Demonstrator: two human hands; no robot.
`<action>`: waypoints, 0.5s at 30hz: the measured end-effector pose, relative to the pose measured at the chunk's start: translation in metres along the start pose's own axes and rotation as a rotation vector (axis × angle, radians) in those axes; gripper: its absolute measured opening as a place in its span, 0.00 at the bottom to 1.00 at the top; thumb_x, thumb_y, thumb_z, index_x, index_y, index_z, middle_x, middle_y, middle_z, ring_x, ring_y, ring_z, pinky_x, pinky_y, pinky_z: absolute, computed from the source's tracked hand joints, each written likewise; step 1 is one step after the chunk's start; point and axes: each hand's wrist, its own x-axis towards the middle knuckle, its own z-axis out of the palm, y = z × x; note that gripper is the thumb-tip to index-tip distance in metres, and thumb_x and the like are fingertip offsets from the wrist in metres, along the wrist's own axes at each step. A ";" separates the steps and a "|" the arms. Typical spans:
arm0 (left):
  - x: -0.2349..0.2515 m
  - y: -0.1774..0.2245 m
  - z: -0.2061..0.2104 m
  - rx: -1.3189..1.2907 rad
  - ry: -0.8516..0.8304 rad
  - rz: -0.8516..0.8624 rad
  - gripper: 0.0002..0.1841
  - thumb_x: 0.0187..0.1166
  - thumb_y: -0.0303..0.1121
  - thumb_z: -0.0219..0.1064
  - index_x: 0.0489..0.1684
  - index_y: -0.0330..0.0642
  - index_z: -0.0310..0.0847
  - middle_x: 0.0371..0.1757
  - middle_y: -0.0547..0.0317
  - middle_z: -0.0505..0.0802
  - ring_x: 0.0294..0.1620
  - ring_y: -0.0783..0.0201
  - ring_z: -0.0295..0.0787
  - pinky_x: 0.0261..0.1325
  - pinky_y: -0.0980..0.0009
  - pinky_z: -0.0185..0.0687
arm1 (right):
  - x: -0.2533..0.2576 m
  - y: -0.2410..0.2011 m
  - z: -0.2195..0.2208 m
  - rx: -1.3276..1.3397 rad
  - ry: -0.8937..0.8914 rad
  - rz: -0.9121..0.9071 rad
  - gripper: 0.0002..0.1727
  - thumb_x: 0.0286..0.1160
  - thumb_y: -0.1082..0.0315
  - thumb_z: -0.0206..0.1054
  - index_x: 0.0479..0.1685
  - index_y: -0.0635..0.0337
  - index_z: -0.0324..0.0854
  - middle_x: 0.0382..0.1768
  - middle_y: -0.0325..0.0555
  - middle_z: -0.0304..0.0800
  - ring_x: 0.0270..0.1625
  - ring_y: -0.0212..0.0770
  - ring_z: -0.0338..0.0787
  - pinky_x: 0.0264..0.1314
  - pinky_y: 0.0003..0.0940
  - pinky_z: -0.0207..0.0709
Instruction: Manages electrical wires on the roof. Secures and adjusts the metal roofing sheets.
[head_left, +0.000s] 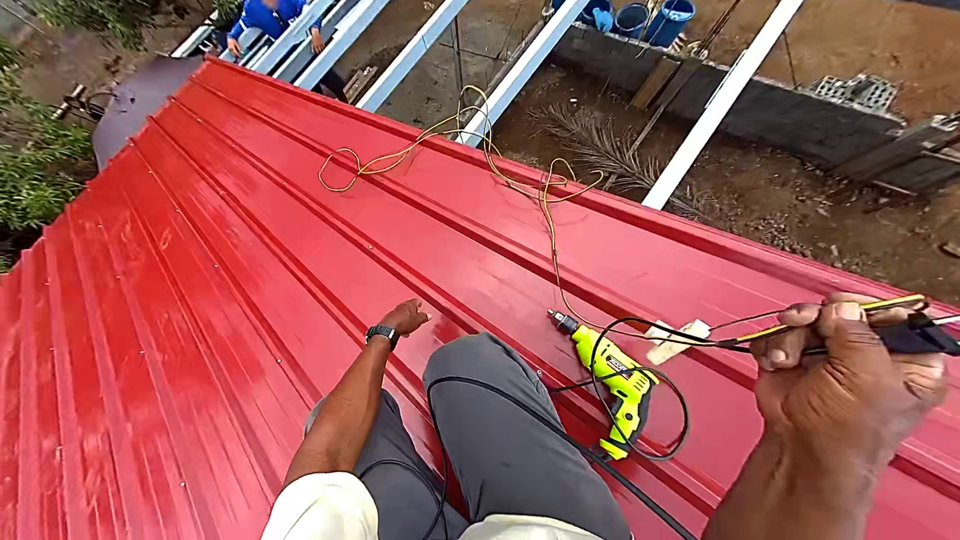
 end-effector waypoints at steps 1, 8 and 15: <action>0.001 0.002 0.004 0.001 -0.026 0.000 0.33 0.84 0.51 0.65 0.84 0.42 0.68 0.69 0.36 0.86 0.58 0.39 0.90 0.58 0.38 0.85 | 0.001 0.003 0.002 -0.009 0.005 -0.020 0.04 0.91 0.72 0.52 0.54 0.58 0.68 0.29 0.38 0.88 0.15 0.31 0.80 0.14 0.23 0.76; 0.021 0.040 0.024 -0.080 0.062 0.212 0.29 0.88 0.46 0.58 0.85 0.41 0.68 0.69 0.44 0.89 0.65 0.50 0.89 0.69 0.47 0.82 | 0.006 0.012 0.009 -0.090 0.014 -0.063 0.03 0.91 0.71 0.53 0.54 0.58 0.67 0.31 0.39 0.91 0.17 0.32 0.84 0.16 0.24 0.79; 0.029 0.048 0.052 0.067 -0.070 0.292 0.29 0.87 0.46 0.60 0.81 0.39 0.71 0.68 0.42 0.89 0.70 0.47 0.86 0.77 0.44 0.75 | 0.004 0.034 0.009 -0.151 -0.047 -0.074 0.05 0.91 0.72 0.53 0.56 0.61 0.68 0.33 0.43 0.93 0.18 0.35 0.87 0.19 0.27 0.83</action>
